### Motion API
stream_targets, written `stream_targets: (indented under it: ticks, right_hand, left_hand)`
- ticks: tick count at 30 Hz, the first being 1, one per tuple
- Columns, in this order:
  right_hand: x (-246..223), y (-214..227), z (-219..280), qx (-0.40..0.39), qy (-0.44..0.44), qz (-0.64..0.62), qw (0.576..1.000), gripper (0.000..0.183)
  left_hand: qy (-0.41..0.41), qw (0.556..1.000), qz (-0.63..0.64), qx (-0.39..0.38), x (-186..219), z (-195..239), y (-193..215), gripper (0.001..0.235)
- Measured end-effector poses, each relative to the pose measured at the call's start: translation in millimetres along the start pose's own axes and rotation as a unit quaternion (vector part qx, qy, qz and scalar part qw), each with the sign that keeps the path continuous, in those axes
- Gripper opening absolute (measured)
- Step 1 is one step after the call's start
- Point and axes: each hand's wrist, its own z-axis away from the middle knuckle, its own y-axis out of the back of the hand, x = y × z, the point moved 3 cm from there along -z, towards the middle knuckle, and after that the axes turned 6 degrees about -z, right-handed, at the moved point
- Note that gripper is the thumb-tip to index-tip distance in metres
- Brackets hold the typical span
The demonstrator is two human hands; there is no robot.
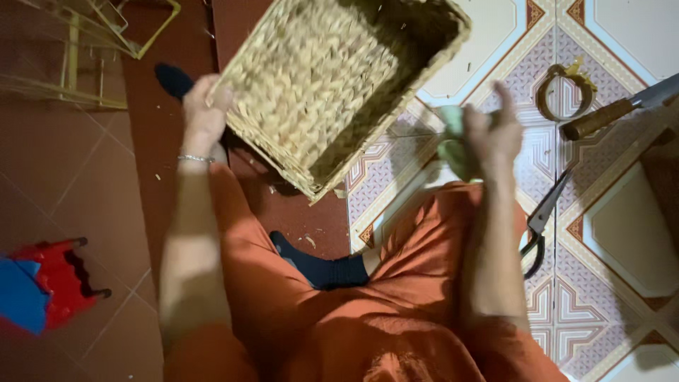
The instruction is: The person wipes the interior and exterior surfaces of a woven basket with a green cloth and uses scissors to trim loose strands. The person rotates the basket to access different sides and continues wiping until the end of the clip.
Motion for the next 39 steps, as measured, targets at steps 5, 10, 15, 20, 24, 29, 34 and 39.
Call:
stream_targets:
  ticks: [5, 10, 15, 20, 24, 29, 34, 39]
  right_hand:
    - [-42.9, -56.8, 16.9, -0.02, 0.105, 0.034, 0.994, 0.058]
    - [-40.6, -65.6, 30.2, -0.032, 0.145, 0.036, 0.988, 0.051]
    - [-38.1, -50.8, 18.6, -0.061, 0.12, 0.025, 0.991, 0.048]
    - [-45.5, -43.4, 12.6, -0.064, 0.098, 0.001, 0.993, 0.046]
    - [-54.1, -44.3, 13.2, -0.069, 0.115, -0.003, 0.991, 0.047]
    - [-51.2, -44.8, 13.7, -0.078, 0.116, -0.001, 0.99, 0.047]
    - [-49.9, -47.2, 13.3, -0.079, 0.132, 0.004, 0.988, 0.046]
    - [-47.0, -48.5, 8.7, -0.082, 0.113, 0.003, 0.99, 0.046]
  left_hand:
    - [-0.002, 0.979, 0.117, 0.169, 50.0, 13.1, -22.7, 0.043]
    - [-0.44, 0.892, -0.018, 0.096, 143.9, 66.2, -122.6, 0.016]
    - [-0.483, 0.87, -0.073, 0.065, 178.5, 79.8, -180.2, 0.016]
    - [-0.372, 0.928, -0.022, -0.008, 176.3, 83.5, -189.3, 0.021]
    - [-0.391, 0.918, -0.043, 0.053, 185.3, 85.0, -185.8, 0.016]
    - [-0.428, 0.891, -0.133, 0.068, 202.3, 79.2, -188.7, 0.002]
    - [-0.418, 0.892, -0.157, 0.077, 205.0, 85.2, -188.7, 0.007]
    - [-0.389, 0.915, -0.108, 0.014, 206.0, 67.7, -193.5, 0.008]
